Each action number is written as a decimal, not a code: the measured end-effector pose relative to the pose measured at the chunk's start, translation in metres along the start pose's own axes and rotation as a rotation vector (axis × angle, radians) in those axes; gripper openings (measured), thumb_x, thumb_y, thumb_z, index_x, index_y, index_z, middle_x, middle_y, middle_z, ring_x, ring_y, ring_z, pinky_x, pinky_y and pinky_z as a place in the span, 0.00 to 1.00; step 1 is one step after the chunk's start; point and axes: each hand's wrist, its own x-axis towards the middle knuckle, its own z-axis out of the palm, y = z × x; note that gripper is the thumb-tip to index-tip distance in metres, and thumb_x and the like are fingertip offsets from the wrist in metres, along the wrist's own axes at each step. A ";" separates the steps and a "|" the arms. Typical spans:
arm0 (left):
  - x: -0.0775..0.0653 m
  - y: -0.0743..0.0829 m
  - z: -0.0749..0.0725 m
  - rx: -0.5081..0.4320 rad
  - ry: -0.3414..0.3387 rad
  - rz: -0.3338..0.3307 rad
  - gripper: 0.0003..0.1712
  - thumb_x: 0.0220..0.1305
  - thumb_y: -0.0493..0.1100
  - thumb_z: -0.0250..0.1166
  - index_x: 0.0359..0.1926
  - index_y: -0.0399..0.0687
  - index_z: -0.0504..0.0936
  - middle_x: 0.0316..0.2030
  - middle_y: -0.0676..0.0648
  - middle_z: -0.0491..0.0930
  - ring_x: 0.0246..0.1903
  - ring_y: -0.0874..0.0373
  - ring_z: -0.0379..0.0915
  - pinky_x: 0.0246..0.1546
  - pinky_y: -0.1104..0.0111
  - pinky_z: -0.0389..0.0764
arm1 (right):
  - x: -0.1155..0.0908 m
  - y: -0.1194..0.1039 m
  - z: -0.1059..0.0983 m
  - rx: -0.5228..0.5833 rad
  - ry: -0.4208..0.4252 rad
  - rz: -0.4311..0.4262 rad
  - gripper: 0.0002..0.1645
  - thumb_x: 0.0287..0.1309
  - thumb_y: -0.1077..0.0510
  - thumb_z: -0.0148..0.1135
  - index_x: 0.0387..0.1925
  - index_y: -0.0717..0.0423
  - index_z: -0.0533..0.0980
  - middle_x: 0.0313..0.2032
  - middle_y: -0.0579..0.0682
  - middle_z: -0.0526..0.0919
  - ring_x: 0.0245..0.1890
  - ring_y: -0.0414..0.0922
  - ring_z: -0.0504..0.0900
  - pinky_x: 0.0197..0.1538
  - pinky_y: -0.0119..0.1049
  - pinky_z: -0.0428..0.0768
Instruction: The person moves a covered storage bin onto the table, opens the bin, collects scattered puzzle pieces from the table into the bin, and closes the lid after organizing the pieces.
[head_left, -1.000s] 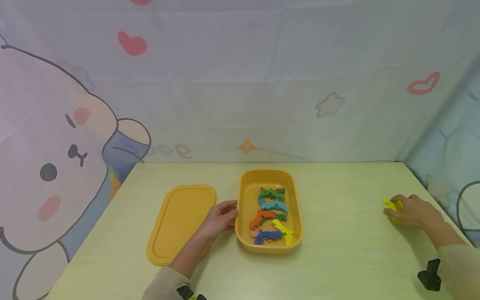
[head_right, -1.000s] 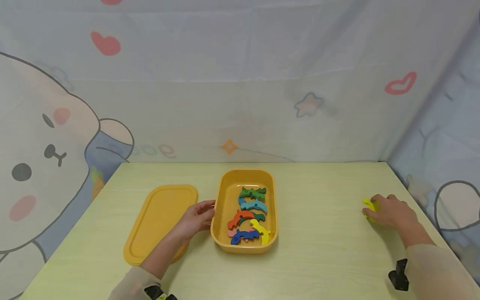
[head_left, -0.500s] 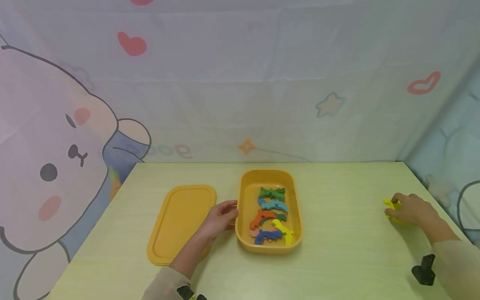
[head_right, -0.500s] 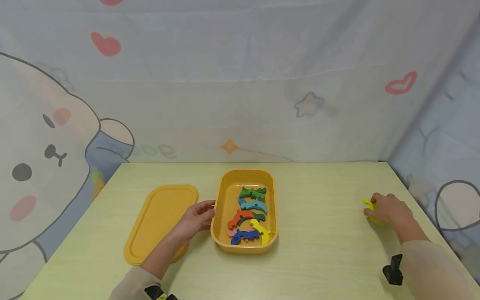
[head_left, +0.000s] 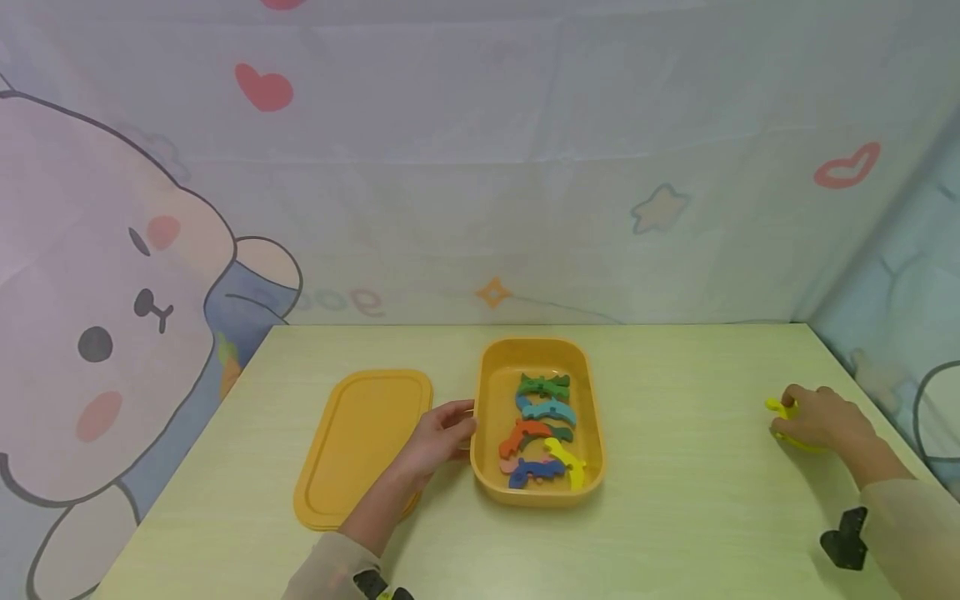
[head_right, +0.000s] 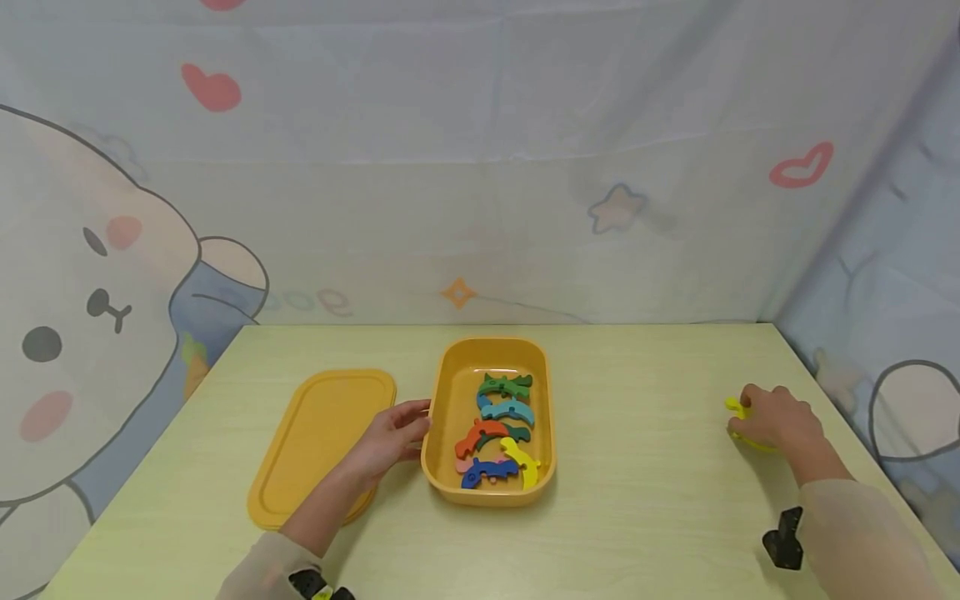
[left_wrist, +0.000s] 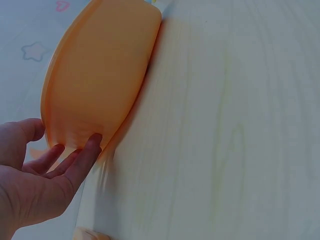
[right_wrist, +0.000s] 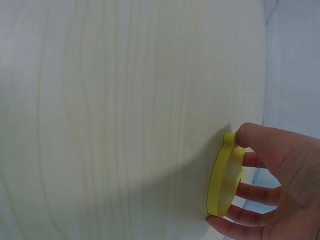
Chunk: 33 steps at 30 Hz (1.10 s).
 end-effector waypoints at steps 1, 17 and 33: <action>0.000 0.000 0.000 0.002 -0.002 0.003 0.25 0.66 0.41 0.53 0.63 0.37 0.65 0.54 0.35 0.72 0.44 0.48 0.78 0.40 0.61 0.81 | 0.000 0.000 0.000 0.001 0.000 0.002 0.28 0.50 0.49 0.57 0.43 0.70 0.68 0.34 0.70 0.72 0.33 0.62 0.72 0.30 0.54 0.71; 0.002 -0.001 -0.001 0.006 0.000 0.008 0.25 0.66 0.41 0.53 0.62 0.38 0.66 0.54 0.36 0.72 0.44 0.49 0.78 0.41 0.61 0.81 | 0.000 -0.003 -0.002 -0.014 -0.010 -0.006 0.26 0.48 0.50 0.57 0.42 0.67 0.69 0.32 0.66 0.72 0.28 0.58 0.71 0.28 0.51 0.71; 0.001 -0.001 0.000 -0.001 0.000 0.012 0.25 0.66 0.40 0.53 0.63 0.37 0.65 0.55 0.35 0.72 0.45 0.48 0.78 0.41 0.60 0.81 | 0.002 -0.022 -0.009 -0.022 0.044 -0.074 0.23 0.48 0.50 0.58 0.42 0.63 0.71 0.32 0.64 0.72 0.24 0.52 0.70 0.25 0.45 0.70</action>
